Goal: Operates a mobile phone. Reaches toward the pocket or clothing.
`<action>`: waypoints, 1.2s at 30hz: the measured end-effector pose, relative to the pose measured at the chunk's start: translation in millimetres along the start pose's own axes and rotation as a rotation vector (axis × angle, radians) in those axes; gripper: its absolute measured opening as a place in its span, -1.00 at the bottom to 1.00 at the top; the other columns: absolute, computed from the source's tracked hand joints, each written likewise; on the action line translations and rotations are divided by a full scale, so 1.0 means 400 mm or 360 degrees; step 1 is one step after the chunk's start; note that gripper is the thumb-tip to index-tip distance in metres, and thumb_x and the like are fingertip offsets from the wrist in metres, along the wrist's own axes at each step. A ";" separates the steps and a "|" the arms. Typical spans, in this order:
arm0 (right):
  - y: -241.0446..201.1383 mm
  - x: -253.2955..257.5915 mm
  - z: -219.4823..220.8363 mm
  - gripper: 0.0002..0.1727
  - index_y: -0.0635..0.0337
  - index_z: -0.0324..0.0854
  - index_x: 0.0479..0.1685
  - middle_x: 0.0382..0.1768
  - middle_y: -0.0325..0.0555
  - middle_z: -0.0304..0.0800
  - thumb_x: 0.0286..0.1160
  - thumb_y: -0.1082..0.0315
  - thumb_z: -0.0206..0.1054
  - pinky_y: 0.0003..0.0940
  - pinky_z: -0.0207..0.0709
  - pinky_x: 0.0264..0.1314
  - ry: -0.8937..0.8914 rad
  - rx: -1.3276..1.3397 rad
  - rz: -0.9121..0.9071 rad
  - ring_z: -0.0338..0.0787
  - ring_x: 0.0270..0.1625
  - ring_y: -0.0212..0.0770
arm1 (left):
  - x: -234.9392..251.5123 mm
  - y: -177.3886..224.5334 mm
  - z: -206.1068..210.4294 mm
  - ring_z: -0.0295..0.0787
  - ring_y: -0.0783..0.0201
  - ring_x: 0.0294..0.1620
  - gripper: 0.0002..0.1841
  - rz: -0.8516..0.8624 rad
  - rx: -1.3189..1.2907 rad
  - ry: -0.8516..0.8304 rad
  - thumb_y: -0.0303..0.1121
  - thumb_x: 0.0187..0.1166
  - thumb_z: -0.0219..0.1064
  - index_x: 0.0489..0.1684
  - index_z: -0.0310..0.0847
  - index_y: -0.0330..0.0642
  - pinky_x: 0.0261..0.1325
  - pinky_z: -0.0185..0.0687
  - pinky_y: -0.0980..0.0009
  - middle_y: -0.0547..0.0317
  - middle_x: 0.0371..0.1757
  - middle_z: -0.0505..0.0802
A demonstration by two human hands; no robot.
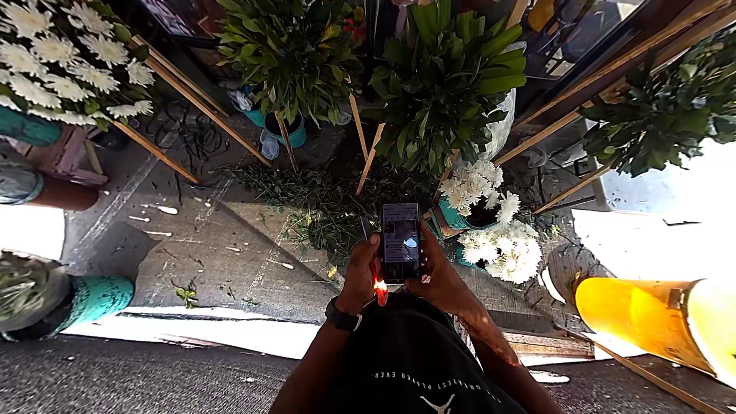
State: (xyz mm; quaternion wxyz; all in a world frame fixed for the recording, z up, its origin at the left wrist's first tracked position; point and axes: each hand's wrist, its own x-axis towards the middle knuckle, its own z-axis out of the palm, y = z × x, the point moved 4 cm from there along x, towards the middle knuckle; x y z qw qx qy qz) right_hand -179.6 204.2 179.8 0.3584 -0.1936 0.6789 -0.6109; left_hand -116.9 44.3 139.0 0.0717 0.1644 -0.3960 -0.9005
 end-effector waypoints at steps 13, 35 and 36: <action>0.002 0.002 0.003 -0.05 0.19 -0.30 0.92 0.36 0.12 0.68 0.67 0.34 0.30 -0.14 0.79 0.26 0.0128 0.0052 -0.0095 0.83 0.21 -0.08 | -0.008 -0.001 0.007 0.82 0.28 -0.30 -0.55 -0.0006 -0.0036 -0.0018 0.01 0.78 0.10 0.01 0.66 -0.25 -0.19 0.81 0.33 0.04 -0.22 0.86; 0.007 -0.026 0.004 0.46 0.02 -0.50 0.93 0.49 0.06 0.57 0.02 0.51 0.64 -0.06 0.83 0.24 0.0043 0.0048 -0.0016 0.80 0.31 -0.02 | -0.011 -0.009 0.015 0.87 0.19 -0.11 -0.55 -0.0022 -0.0067 -0.0016 -0.03 0.78 0.11 0.10 0.61 -0.32 0.04 0.83 0.19 -0.05 -0.12 0.87; 0.007 -0.026 0.005 0.47 0.02 -0.52 0.93 0.47 0.06 0.58 0.00 0.52 0.64 -0.07 0.83 0.22 0.0046 0.0038 -0.0016 0.80 0.29 -0.03 | -0.011 -0.010 0.016 0.87 0.20 -0.13 -0.55 -0.0026 -0.0071 -0.0014 -0.01 0.77 0.14 0.09 0.61 -0.31 0.01 0.84 0.21 -0.03 -0.13 0.87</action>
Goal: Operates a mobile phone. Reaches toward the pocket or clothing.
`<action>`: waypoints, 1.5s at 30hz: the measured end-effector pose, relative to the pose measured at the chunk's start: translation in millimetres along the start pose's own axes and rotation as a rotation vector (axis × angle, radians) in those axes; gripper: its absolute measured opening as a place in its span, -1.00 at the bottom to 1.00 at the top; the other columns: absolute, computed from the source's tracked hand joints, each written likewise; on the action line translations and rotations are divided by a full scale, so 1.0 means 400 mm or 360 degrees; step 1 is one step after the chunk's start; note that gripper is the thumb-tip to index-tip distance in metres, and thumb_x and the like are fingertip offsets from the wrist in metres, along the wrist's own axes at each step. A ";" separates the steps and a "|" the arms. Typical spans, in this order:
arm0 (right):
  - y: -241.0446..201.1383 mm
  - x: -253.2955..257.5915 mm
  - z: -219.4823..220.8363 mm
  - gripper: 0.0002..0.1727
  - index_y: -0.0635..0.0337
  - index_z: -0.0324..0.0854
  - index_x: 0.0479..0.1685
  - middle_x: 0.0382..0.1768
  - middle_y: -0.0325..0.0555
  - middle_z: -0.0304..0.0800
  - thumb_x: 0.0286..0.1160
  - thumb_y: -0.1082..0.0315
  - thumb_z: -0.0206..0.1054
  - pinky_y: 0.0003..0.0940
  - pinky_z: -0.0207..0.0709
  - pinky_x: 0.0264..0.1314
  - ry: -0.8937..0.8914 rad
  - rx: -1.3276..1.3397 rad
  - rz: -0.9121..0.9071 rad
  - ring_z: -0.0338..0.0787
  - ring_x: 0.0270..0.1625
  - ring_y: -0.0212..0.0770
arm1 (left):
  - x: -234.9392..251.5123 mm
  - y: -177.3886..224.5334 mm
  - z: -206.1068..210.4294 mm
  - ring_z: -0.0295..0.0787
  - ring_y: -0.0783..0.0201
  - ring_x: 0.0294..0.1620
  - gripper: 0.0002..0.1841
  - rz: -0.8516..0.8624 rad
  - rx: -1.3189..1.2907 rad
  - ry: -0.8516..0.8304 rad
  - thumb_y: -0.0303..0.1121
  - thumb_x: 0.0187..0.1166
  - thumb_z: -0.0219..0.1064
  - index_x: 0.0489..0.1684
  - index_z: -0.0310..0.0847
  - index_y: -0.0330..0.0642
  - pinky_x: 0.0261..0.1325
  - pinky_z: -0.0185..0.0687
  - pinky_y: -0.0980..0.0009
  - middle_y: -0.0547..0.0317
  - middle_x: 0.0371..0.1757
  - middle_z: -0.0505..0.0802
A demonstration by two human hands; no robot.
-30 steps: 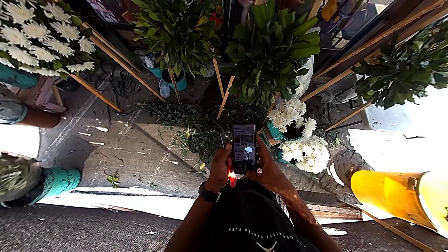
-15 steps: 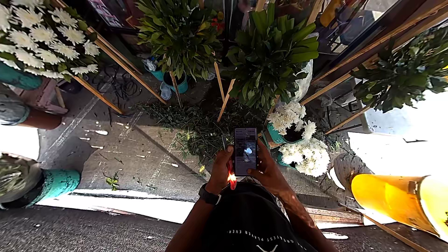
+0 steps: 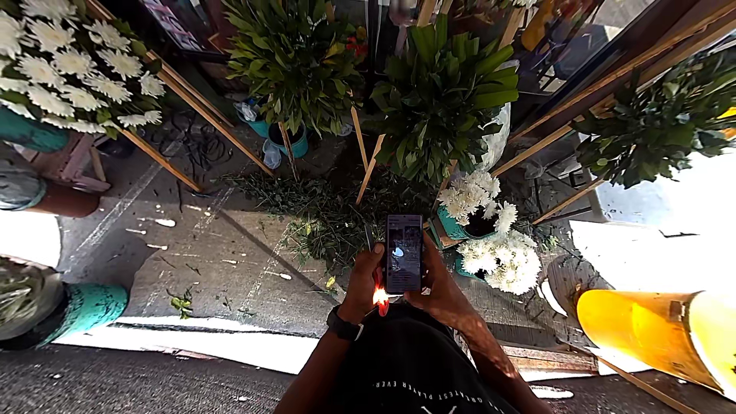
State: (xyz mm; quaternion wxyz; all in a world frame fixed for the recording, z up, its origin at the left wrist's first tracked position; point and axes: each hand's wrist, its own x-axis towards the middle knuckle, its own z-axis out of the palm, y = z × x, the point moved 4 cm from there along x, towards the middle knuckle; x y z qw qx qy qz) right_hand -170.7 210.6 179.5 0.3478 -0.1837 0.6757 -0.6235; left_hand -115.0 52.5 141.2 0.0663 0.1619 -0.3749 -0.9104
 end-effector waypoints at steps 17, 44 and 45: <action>0.003 0.006 -0.007 0.15 0.02 -0.37 0.95 0.47 0.08 0.60 0.49 0.30 0.49 -0.13 0.82 0.25 0.0128 0.0036 0.0033 0.82 0.27 -0.09 | 0.006 0.001 0.011 0.86 0.25 -0.21 -0.62 -0.0054 0.0073 0.0108 -0.14 0.82 0.05 0.04 0.62 -0.30 -0.10 0.83 0.29 0.00 -0.21 0.87; 0.056 -0.052 -0.065 0.24 0.17 0.23 0.73 0.34 0.07 0.69 -0.18 -0.01 0.78 0.03 0.67 0.33 0.1122 -0.0835 0.0095 0.75 0.28 -0.05 | 0.051 -0.040 -0.025 0.85 0.30 -0.29 -0.44 -0.0127 0.0548 0.0023 0.04 0.78 0.06 0.29 0.65 -0.31 -0.66 0.40 0.61 -0.15 0.04 0.91; 0.057 -0.054 -0.067 0.24 0.17 0.23 0.73 0.32 0.07 0.70 -0.18 -0.01 0.78 0.03 0.68 0.32 0.1127 -0.0836 0.0100 0.76 0.27 -0.05 | 0.051 -0.044 -0.022 0.85 0.31 -0.29 -0.44 -0.0139 0.0547 0.0020 0.05 0.78 0.07 0.29 0.65 -0.31 -0.67 0.39 0.61 -0.16 0.04 0.91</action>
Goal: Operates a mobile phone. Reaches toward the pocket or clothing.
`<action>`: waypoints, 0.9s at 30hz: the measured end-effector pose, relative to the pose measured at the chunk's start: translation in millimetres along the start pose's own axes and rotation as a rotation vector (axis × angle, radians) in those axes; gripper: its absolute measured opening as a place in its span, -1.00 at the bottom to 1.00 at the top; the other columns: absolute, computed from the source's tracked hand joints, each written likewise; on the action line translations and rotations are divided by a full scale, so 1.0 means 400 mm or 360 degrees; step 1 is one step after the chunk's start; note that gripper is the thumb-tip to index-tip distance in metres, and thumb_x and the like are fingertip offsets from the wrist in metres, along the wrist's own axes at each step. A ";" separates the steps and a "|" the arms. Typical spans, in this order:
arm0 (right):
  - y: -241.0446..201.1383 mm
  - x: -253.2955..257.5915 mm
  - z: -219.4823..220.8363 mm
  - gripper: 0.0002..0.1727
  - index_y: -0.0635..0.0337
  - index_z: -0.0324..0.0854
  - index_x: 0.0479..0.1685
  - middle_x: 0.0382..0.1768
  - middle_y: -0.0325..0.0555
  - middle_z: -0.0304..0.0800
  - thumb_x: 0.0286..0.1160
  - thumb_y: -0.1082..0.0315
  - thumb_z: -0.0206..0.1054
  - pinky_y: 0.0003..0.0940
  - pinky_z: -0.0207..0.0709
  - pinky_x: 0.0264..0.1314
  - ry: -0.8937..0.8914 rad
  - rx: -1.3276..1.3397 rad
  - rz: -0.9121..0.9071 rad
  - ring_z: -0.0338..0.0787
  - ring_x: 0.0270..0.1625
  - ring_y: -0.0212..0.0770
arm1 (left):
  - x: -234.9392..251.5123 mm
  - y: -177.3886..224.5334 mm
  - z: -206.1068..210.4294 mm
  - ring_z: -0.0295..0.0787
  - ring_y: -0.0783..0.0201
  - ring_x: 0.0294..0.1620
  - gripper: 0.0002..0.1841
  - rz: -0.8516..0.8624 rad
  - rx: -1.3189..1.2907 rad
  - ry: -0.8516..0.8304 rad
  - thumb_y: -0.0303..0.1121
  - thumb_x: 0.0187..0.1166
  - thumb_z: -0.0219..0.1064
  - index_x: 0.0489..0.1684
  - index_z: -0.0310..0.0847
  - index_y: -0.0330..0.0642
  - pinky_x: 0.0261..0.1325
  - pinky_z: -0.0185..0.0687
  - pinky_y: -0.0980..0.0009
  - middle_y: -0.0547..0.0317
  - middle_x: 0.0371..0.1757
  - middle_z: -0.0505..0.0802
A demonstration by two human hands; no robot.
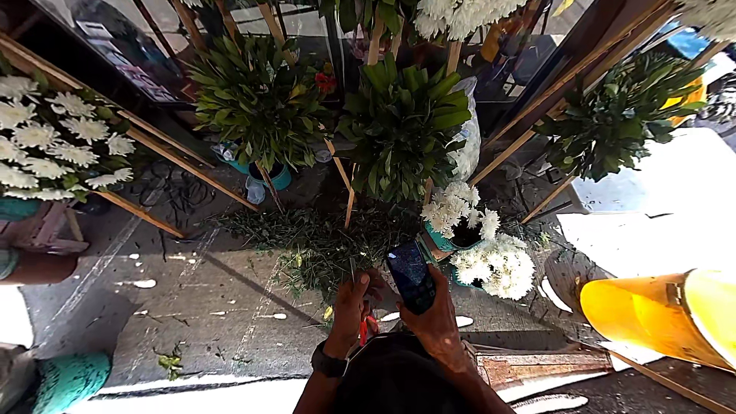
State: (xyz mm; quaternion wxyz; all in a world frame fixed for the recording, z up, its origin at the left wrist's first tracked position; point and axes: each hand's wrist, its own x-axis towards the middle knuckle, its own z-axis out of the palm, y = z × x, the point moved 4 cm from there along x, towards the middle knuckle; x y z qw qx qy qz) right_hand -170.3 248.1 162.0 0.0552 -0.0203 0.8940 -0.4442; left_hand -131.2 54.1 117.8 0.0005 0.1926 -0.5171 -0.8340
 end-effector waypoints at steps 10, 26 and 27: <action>0.297 0.019 -0.120 0.22 0.00 0.14 0.79 0.31 0.10 0.73 -0.07 -0.05 0.73 0.14 0.64 0.37 -0.0673 -0.0064 0.0595 0.79 0.27 0.03 | 0.015 -0.050 -0.080 0.80 0.38 -0.44 -0.58 -0.0279 0.0581 0.0203 -0.18 0.87 -0.02 0.29 0.63 -0.30 -0.71 0.37 0.59 0.00 -0.10 0.94; 0.649 0.012 -0.129 -0.07 0.36 0.54 0.39 0.32 0.38 0.67 0.44 -0.40 0.28 0.43 0.43 0.43 -0.1210 -0.0177 0.1424 0.65 0.42 0.32 | 0.088 -0.273 -0.120 0.80 0.16 -0.41 -0.63 -0.0859 0.1520 0.0072 -0.24 0.82 0.13 0.22 0.63 -0.43 -0.32 0.71 0.22 -0.12 -0.16 0.89; 0.655 0.031 -0.147 -0.08 0.39 0.60 0.31 0.29 0.38 0.69 0.42 -0.40 0.32 0.44 0.42 0.43 -0.1207 -0.0187 0.1433 0.65 0.42 0.33 | 0.108 -0.264 -0.093 0.80 0.16 -0.40 -0.64 -0.0840 0.1535 0.0068 -0.25 0.82 0.13 0.22 0.63 -0.43 -0.31 0.72 0.22 -0.11 -0.15 0.88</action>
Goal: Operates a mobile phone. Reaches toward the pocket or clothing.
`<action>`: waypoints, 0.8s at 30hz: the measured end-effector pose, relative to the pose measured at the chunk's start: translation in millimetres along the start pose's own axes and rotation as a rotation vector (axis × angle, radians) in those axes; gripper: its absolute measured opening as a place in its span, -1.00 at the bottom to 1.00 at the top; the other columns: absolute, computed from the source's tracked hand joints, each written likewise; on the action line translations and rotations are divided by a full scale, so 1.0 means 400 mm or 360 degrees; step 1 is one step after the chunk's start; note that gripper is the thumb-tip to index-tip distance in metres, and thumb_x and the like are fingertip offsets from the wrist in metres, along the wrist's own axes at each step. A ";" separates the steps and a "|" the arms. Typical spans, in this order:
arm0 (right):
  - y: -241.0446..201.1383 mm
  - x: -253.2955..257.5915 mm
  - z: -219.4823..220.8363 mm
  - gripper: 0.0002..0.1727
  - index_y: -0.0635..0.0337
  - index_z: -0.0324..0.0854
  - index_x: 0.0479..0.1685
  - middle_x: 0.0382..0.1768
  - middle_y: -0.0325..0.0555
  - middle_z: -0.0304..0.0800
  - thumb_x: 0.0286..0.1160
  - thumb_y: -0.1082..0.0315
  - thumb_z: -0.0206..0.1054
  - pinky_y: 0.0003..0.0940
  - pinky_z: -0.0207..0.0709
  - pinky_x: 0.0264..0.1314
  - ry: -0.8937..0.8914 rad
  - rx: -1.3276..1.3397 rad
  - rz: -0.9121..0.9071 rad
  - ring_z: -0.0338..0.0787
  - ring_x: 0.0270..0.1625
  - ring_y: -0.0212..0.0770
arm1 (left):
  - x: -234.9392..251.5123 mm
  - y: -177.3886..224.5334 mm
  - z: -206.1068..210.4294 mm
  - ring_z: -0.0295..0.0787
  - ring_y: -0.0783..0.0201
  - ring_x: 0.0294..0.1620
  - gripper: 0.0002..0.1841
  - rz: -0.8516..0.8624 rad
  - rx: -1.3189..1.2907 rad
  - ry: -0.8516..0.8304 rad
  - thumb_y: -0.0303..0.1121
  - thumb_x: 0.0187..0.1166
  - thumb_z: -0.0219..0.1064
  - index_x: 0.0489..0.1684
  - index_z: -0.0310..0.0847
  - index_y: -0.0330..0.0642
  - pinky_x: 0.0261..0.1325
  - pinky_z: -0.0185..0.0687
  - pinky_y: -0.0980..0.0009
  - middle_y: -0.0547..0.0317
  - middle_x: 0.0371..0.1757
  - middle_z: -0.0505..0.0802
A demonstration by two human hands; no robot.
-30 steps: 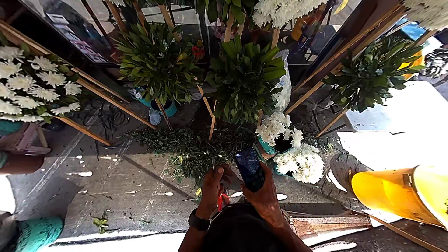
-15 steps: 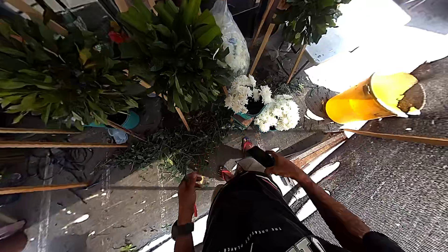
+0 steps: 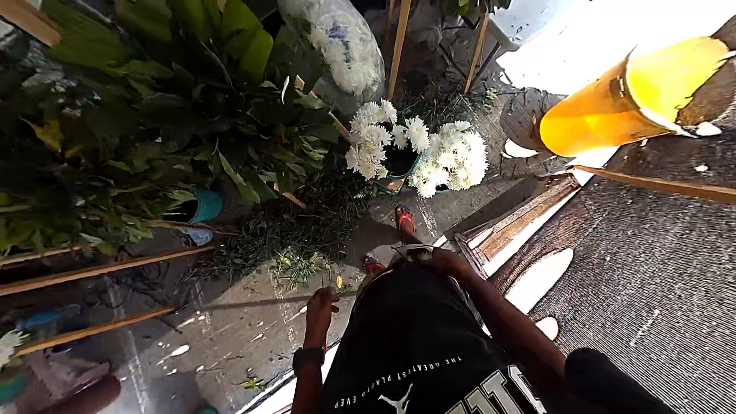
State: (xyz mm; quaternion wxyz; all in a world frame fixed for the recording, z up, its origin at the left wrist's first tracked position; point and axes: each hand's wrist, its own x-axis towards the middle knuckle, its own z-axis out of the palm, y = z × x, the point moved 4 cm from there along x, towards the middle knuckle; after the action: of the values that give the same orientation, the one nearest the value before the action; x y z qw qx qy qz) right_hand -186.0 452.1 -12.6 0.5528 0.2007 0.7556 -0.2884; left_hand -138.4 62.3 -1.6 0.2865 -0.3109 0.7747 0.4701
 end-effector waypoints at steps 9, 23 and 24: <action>0.225 -0.080 -0.258 -0.42 0.01 0.59 0.45 -0.13 -0.06 0.73 0.62 -0.15 0.29 -0.20 0.44 -0.26 -0.0620 0.0200 -0.0080 0.53 -0.35 -0.25 | 0.020 0.105 0.028 0.84 0.17 -0.39 -0.62 -0.0015 0.0082 0.0044 -0.25 0.80 0.15 0.23 0.62 -0.46 -0.27 0.76 0.20 -0.12 -0.16 0.90; 0.075 0.147 -0.292 -0.50 0.00 0.59 0.42 -0.21 -0.05 0.68 0.59 -0.02 0.35 -0.12 0.43 -0.29 -0.0728 0.0214 -0.0503 0.51 -0.37 -0.23 | 0.086 0.233 0.123 0.80 0.18 -0.41 -0.66 -0.0160 0.0126 -0.0029 -0.29 0.81 0.15 0.19 0.63 -0.44 -0.29 0.73 0.22 -0.09 -0.20 0.89; 0.071 0.155 -0.288 -0.52 0.03 0.60 0.37 -0.20 -0.05 0.67 0.57 0.00 0.37 -0.14 0.41 -0.29 -0.0730 0.0263 -0.0457 0.50 -0.36 -0.23 | 0.084 0.228 0.124 0.80 0.18 -0.42 -0.66 -0.0186 0.0143 -0.0031 -0.29 0.81 0.15 0.20 0.63 -0.44 -0.29 0.73 0.22 -0.09 -0.19 0.88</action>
State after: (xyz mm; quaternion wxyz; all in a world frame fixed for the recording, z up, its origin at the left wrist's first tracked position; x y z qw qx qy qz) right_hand -270.4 548.2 -52.0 0.6446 0.0654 0.6054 -0.4623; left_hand -220.8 133.5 4.3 0.3347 -0.3379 0.7727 0.4204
